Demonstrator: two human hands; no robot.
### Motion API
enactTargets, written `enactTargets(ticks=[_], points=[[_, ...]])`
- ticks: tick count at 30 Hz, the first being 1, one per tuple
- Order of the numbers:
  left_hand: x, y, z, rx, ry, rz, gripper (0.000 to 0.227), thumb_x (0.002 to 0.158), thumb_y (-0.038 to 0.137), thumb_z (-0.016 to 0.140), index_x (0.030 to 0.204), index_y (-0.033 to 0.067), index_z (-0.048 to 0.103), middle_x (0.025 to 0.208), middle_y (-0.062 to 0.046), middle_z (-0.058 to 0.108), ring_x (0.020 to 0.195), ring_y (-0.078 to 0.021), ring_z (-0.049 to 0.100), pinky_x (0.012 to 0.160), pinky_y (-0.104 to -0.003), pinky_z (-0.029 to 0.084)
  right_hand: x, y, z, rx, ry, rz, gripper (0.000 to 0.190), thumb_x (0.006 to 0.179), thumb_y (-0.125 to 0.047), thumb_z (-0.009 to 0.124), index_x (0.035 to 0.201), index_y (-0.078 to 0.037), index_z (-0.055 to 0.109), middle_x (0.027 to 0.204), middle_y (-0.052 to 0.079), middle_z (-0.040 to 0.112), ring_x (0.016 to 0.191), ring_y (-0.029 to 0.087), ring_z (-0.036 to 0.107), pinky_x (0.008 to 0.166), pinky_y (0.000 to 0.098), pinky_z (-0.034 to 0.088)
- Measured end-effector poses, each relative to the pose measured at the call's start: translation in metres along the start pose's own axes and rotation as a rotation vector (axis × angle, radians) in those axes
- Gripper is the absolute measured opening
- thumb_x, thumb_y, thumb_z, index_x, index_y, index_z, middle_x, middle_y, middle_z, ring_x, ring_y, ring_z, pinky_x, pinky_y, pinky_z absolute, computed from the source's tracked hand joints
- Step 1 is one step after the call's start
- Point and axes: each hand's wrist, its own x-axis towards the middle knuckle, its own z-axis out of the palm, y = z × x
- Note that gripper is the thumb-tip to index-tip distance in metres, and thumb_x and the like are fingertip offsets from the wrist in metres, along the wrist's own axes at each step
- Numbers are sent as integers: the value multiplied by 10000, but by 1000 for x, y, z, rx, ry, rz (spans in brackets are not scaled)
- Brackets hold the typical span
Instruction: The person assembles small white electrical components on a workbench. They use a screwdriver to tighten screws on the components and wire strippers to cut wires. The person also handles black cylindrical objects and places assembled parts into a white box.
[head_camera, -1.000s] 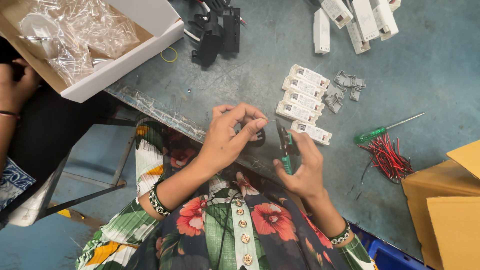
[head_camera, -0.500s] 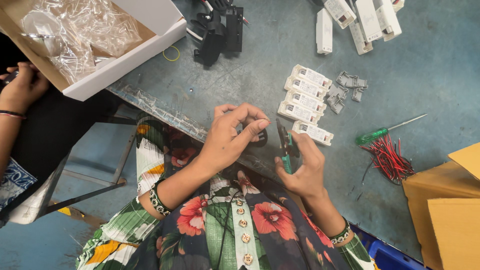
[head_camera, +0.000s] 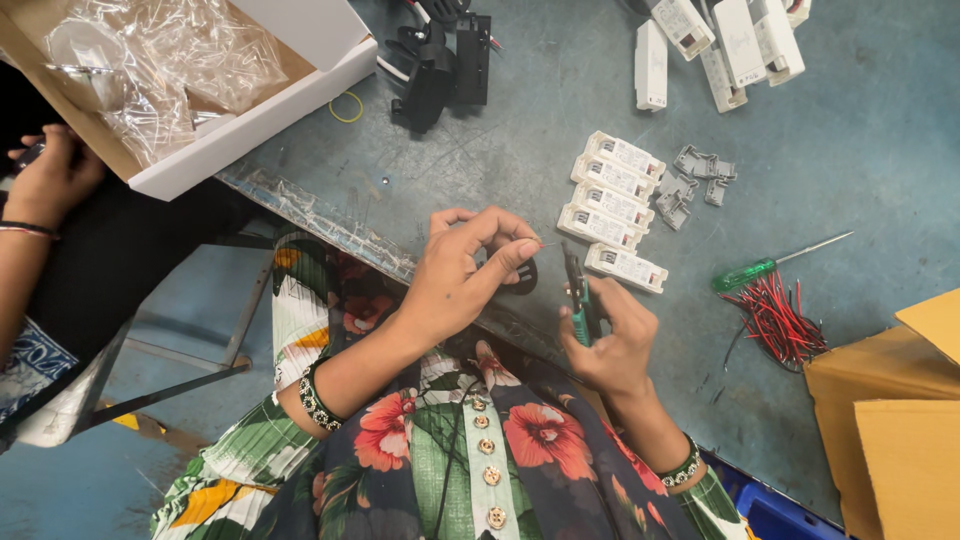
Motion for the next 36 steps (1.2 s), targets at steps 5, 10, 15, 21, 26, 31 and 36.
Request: enactTargets(ticks=[5,10,15,21,26,31,36], points=[[0,0,0,3,9,-29,202,1008,311,648,1047,123,710,829,70,725,669,-33,695,1127,-343,246,3,-3,-3,97,-11,10,395,779,-71,765,1159,-16,674,922,102,656,769,192,655,735,303,527],[-1,0,0,106,71,77,155,1010,276,666,1054,132,703,790,87,700,683,-32,662,1075,-362,296,8,-17,-11,142,-37,7,542,723,-65,762,1244,-5,627,937,97,609,797,203,618,754,313,509],[-4,-1,2,305,193,292,79,977,182,732,1006,125,684,838,82,708,640,-95,575,1038,-406,331,7,-32,-10,104,-97,-5,557,708,-74,786,1234,-1,618,920,106,591,805,223,620,759,326,522],[-4,-4,2,380,246,407,109,938,134,785,976,136,684,813,64,688,666,-119,603,1033,-411,342,10,-35,-6,88,-89,-32,572,714,-69,778,1251,0,595,1014,128,620,843,235,641,773,337,540],[-4,-3,1,372,240,425,115,940,125,774,1018,134,691,858,55,707,713,-130,632,1037,-410,338,11,-34,-4,92,-95,-27,569,710,-63,779,1246,-1,601,999,124,618,826,229,637,760,335,538],[-4,-1,0,353,210,388,89,938,131,768,1000,149,706,831,56,705,690,-124,630,1037,-411,338,9,-30,0,69,-59,-49,510,746,-72,785,1218,11,610,948,115,614,781,224,628,723,327,526],[-4,-1,0,331,203,382,83,945,131,756,1011,150,708,870,56,727,725,-115,652,1053,-406,335,7,-26,4,42,-33,-54,465,762,-87,795,1184,17,629,885,108,607,717,217,605,660,321,504]])
